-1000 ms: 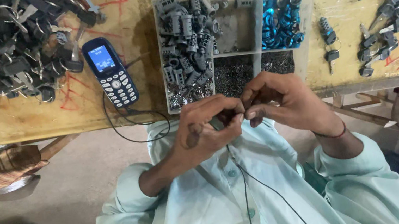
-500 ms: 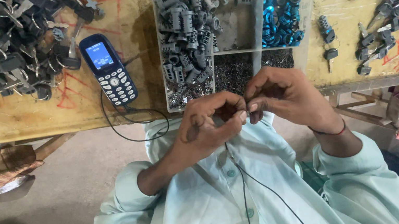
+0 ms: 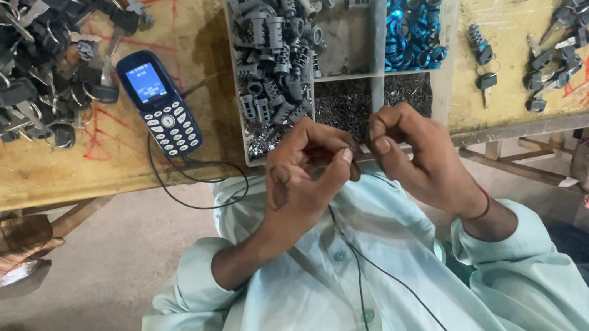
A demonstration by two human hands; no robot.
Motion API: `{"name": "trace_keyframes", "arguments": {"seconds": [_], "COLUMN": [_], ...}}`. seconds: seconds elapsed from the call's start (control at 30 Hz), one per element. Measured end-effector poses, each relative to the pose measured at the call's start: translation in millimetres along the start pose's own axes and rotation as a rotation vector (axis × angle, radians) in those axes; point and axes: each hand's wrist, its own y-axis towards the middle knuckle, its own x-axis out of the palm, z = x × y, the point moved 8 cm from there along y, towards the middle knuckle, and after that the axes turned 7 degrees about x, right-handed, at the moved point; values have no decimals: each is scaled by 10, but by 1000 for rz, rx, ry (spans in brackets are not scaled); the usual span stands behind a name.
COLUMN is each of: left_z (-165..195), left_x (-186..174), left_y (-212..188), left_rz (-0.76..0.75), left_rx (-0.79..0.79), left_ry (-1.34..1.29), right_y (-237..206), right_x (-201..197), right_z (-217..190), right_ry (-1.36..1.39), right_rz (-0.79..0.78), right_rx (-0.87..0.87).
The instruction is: The person sits at a workbench and assembles small metal lock components by hand. They repeatedly pick parts from a compartment tray, fit pieces together in their hands, and place finished assemblies on the bench beside the tray.
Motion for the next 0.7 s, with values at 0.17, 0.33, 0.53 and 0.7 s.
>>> {"name": "trace_keyframes", "arguments": {"seconds": [0.17,0.33,0.53,0.7], "left_z": [26,106,355,539], "left_x": [-28,59,50,73], "left_y": [-5,5,-16,-29], "left_rz": [67,5,-21,-130], "left_rx": [34,70,235,390], "left_ry": [78,-55,178,393], "right_y": [-53,-51,-33,-57], "right_x": [67,86,155,224], "right_z": [64,147,223,272], "right_ry": [-42,77,461,658], "right_rz": [47,66,-120,-246], "right_rx": [-29,27,157,328]}}
